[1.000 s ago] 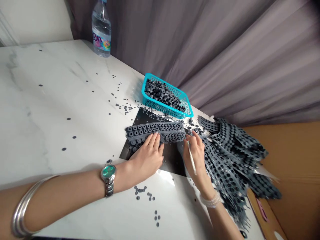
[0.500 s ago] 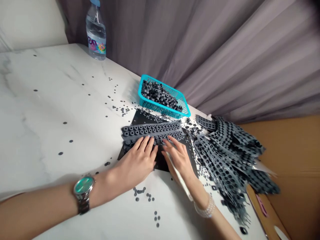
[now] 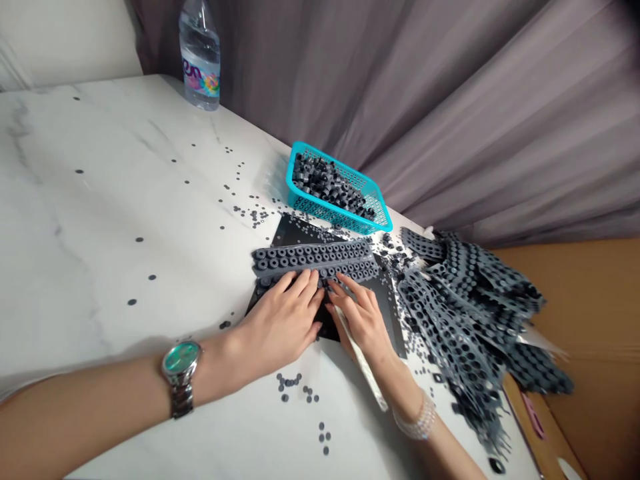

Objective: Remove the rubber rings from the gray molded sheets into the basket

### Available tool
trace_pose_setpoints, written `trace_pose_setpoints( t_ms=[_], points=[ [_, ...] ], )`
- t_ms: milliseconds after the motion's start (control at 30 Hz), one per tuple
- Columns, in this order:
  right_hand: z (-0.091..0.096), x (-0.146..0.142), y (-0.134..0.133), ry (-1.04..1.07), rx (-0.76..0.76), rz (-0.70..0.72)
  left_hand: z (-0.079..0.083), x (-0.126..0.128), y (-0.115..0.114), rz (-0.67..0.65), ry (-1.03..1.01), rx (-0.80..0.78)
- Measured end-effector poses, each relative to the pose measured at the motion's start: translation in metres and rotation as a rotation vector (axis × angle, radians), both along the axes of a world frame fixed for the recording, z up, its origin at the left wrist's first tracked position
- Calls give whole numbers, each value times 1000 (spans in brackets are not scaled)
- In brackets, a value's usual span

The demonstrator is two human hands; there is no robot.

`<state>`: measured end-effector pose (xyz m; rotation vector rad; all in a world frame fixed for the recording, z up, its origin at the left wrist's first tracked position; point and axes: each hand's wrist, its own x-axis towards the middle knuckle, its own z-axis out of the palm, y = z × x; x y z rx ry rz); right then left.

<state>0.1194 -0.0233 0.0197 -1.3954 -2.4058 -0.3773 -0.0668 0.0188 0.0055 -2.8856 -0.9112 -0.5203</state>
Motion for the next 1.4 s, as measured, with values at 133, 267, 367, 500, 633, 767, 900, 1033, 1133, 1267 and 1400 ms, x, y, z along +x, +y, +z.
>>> trace_pose_setpoints(
  t_ms=[133,267,367,500,633,767,900,1033,1133,1267,1400],
  points=[
    [-6,2,0,-31,-41,9,4,0,0,5,0,-9],
    [-12,10,2,39,-46,-100,5,0,-1,5,-9,-22],
    [-8,19,5,172,5,-272,4,-1,-2,3,-18,-28],
    [0,20,8,222,40,-328,1,-1,-3,12,-20,-24],
    [3,4,12,144,6,-152,1,-1,-3,14,-27,-33],
    [5,-8,16,71,-41,-46,1,-1,-3,10,-45,-23],
    [5,-7,16,45,-50,-41,-1,-1,-3,7,-53,-17],
    [-1,-2,17,19,-55,-42,-3,-1,-3,3,-46,-13],
    [-6,1,20,-1,-76,-32,-2,-1,-3,12,-31,-13],
    [-6,11,24,89,6,-252,2,-1,-5,27,1,-16],
    [-2,22,24,190,72,-384,2,-1,-6,28,3,-29]
  ],
)
